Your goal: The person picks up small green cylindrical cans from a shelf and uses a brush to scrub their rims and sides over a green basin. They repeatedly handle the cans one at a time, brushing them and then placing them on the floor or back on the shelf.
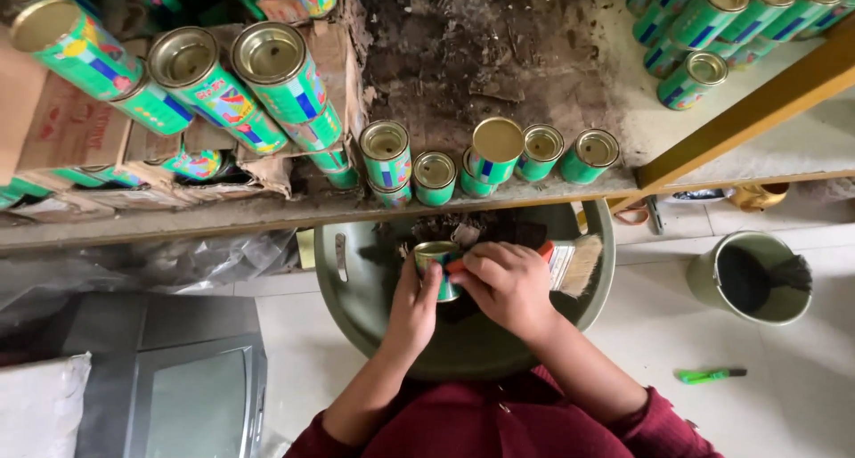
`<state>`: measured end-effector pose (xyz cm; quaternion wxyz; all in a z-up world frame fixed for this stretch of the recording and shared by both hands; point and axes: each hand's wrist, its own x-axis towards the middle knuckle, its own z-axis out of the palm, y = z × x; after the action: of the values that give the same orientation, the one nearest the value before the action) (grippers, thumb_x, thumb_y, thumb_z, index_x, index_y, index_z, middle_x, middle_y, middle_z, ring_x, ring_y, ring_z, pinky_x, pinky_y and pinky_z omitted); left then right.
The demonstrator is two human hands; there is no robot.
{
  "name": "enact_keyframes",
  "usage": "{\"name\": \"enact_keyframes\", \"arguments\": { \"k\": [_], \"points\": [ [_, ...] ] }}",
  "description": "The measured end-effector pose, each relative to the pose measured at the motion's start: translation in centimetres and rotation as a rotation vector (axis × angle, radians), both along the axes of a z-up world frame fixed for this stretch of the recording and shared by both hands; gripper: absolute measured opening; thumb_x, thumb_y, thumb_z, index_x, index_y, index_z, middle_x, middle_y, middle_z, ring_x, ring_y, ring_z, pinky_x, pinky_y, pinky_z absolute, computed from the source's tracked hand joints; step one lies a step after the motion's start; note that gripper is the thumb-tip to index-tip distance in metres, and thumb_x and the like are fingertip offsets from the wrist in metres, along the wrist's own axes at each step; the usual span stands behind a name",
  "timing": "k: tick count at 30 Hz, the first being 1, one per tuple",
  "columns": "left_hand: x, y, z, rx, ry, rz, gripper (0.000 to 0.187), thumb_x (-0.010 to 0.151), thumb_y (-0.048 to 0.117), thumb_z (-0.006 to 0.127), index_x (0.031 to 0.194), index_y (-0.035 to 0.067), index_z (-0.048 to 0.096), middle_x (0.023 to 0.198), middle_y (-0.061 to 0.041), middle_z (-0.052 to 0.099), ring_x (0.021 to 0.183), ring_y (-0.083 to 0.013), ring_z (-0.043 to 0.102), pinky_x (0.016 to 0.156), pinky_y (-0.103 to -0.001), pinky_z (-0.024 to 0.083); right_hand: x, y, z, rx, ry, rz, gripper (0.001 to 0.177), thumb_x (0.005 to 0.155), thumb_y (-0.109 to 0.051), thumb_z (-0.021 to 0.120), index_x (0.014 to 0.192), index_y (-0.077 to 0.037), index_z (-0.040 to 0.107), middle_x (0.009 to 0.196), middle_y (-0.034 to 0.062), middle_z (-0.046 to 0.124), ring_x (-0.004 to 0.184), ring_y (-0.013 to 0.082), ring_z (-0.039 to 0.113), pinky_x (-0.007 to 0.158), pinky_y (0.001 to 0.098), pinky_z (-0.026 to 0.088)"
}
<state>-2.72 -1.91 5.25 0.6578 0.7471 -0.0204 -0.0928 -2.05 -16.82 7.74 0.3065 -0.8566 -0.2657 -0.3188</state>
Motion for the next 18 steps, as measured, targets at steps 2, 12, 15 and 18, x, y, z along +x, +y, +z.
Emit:
{"name": "enact_keyframes", "arguments": {
  "k": [2, 12, 15, 18],
  "points": [
    [0.1, 0.6, -1.0, -0.025, -0.003, 0.010, 0.048, 0.090, 0.036, 0.040, 0.121, -0.001, 0.038, 0.102, -0.019, 0.053, 0.098, -0.0221, 0.050, 0.091, -0.041, 0.037, -0.8, 0.6, 0.0, 0.009, 0.008, 0.019, 0.016, 0.075, -0.022, 0.065, 0.079, -0.007, 0.059, 0.071, 0.0099, 0.058, 0.057, 0.0265, 0.060, 0.049, 0.0343, 0.049],
    [0.5, 0.9, -2.3, 0.008, -0.057, -0.012, 0.047, 0.089, 0.034, 0.041, 0.119, -0.002, 0.038, 0.094, -0.019, 0.056, 0.092, -0.0218, 0.055, 0.085, -0.040, 0.041, -1.1, 0.6, -0.6, 0.015, -0.011, 0.076, 0.017, 0.077, -0.025, 0.062, 0.077, -0.009, 0.060, 0.070, 0.0084, 0.059, 0.057, 0.0252, 0.060, 0.049, 0.0337, 0.049],
    [0.3, 0.3, -0.3, 0.010, -0.060, -0.030, 0.045, 0.090, 0.033, 0.041, 0.117, -0.003, 0.039, 0.094, -0.019, 0.053, 0.094, -0.0229, 0.051, 0.087, -0.043, 0.038, -0.2, 0.1, -0.6, 0.030, 0.001, 0.051, 0.017, 0.076, -0.023, 0.063, 0.079, -0.007, 0.060, 0.071, 0.0090, 0.058, 0.057, 0.0260, 0.060, 0.051, 0.0341, 0.049],
    [0.4, 0.7, -0.7, -0.019, -0.005, -0.023, 0.049, 0.089, 0.039, 0.041, 0.118, -0.001, 0.040, 0.098, -0.016, 0.054, 0.096, -0.0223, 0.052, 0.090, -0.041, 0.037, -0.5, 0.1, -1.2, 0.053, 0.050, 0.066, 0.018, 0.073, -0.023, 0.066, 0.078, -0.007, 0.059, 0.072, 0.0095, 0.059, 0.060, 0.0273, 0.061, 0.050, 0.0367, 0.049]
  ]
}}
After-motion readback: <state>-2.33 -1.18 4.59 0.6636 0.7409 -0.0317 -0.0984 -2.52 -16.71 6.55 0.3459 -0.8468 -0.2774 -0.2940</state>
